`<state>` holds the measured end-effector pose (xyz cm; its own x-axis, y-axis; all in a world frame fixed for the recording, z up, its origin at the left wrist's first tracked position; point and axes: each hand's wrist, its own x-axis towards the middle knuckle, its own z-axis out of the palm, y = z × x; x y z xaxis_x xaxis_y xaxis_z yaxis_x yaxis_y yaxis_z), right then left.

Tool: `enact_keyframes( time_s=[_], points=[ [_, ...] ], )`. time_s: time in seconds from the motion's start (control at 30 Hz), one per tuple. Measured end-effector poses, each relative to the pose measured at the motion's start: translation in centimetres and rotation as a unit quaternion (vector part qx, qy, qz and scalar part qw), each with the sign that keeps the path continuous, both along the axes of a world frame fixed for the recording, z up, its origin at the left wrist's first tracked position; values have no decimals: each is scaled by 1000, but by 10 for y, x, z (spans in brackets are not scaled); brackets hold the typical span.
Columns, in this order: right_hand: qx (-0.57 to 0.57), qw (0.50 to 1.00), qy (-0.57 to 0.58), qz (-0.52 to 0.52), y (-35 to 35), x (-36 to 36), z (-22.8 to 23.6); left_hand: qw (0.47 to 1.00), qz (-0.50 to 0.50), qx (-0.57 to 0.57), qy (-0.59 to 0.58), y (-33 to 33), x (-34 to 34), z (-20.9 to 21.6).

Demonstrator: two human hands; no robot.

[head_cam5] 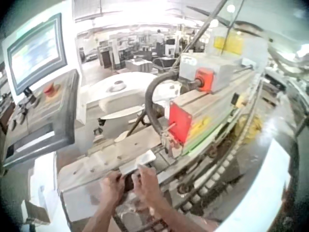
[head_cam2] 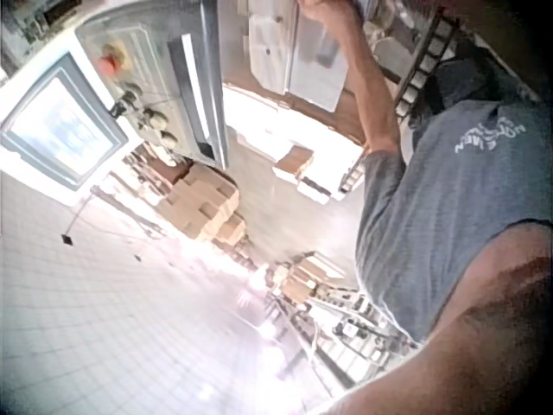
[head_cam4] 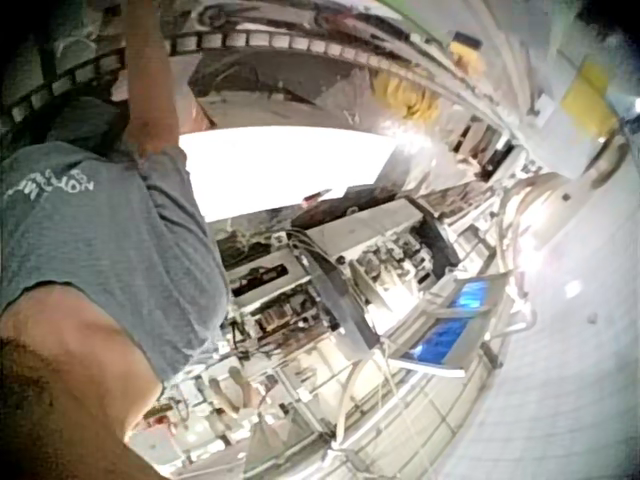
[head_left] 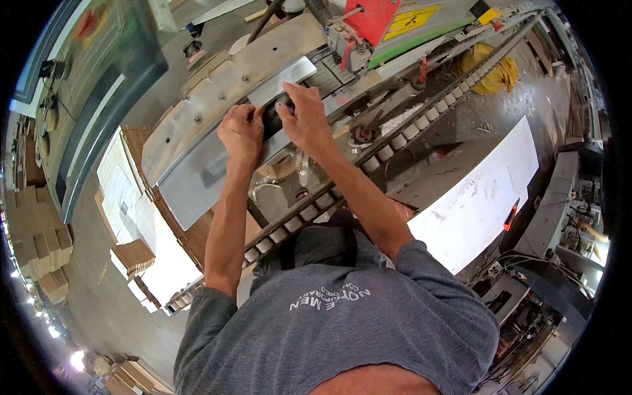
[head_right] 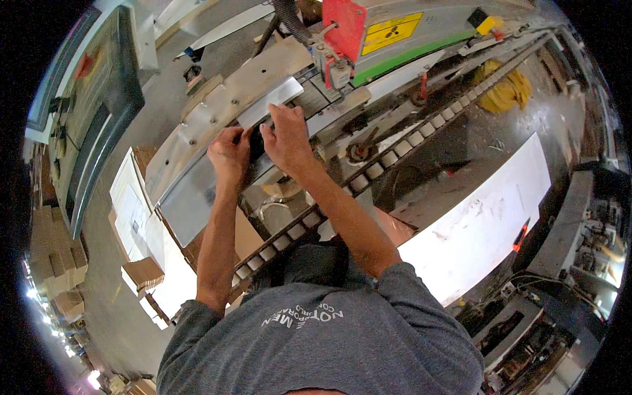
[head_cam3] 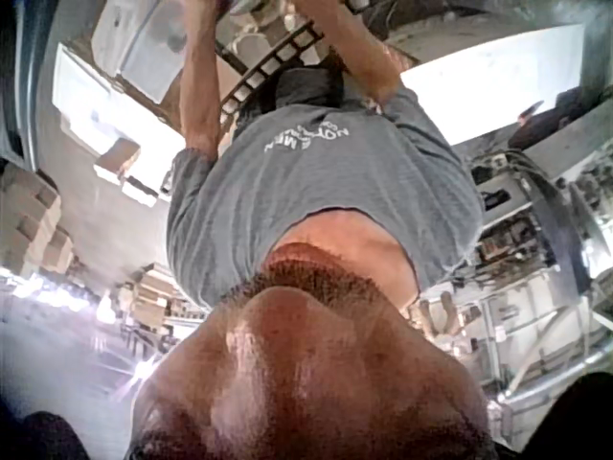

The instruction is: The person places a long white board onto an edge-banding machine, guides it through, carries it across the room to a stack of similar boards, and then feeds smaller white wood pieces one by one into the edge-banding machine.

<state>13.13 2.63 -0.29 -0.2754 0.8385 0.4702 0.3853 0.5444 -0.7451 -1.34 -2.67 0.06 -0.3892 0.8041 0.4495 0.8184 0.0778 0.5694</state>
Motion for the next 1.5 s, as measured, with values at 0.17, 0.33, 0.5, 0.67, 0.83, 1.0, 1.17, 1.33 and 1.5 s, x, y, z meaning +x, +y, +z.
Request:
enact_keyframes(
  time_s=[0.17,0.33,0.5,0.67,0.83,1.0,1.17,1.33,1.5],
  points=[
    [32,999,-12,-28,33,29,-14,998,-35,-11,52,45,33,0],
    [50,998,-45,1,22,58,4,995,-82,-51,7,85,56,-8],
    [-84,995,13,57,-35,113,32,992,-107,-15,67,129,97,9],
    [-69,996,18,57,-94,175,-17,978,-145,-117,-91,93,85,20],
    [-173,985,1,-3,-173,239,-19,985,-120,-60,-112,-38,125,77],
    [-195,957,-82,-199,-256,326,-34,861,-455,47,-220,-49,287,159],
    [-236,894,-103,-367,-331,353,16,657,-705,264,-46,-83,335,295],
    [-284,821,-6,-495,-406,333,2,555,-742,377,-10,-120,348,334],
    [-209,780,-24,-590,-475,342,-30,514,-732,446,-26,-147,359,351]
  ],
)
